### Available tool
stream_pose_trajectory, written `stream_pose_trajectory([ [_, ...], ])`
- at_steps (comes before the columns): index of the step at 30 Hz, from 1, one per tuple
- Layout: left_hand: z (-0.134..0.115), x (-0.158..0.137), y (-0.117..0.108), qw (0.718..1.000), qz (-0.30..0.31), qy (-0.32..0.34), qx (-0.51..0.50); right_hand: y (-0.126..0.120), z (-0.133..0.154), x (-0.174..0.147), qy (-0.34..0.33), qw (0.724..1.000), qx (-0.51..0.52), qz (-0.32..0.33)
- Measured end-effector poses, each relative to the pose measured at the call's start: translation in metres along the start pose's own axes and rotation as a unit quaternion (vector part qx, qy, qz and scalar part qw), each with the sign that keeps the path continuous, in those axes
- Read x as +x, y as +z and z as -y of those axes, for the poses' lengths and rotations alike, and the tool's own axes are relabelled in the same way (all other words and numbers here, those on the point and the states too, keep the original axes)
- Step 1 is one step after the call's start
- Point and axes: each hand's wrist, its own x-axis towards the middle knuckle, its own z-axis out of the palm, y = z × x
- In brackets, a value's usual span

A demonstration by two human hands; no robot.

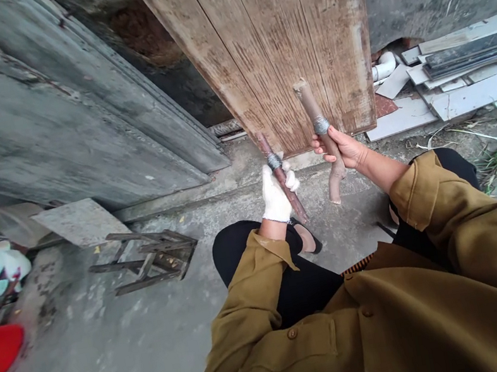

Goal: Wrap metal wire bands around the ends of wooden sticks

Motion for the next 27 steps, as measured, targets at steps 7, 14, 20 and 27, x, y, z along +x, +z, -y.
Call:
stream_pose_trajectory([
  [7, -0.008, -0.006, 0.001, 0.999, 0.033, -0.015, -0.013, -0.012, -0.022, 0.006, 0.045, 0.996, -0.05, -0.056],
  [14, -0.013, -0.009, 0.0, 0.999, 0.025, 0.005, -0.034, -0.012, -0.06, 0.006, 0.091, 0.991, -0.074, -0.06],
  [20, -0.023, -0.001, -0.01, 0.998, -0.034, 0.057, -0.014, 0.002, -0.07, 0.0, 0.112, 0.985, -0.133, 0.002],
  [27, -0.03, -0.003, -0.009, 0.995, -0.036, 0.011, 0.088, 0.01, -0.011, 0.004, -0.042, 0.988, -0.147, 0.028],
])
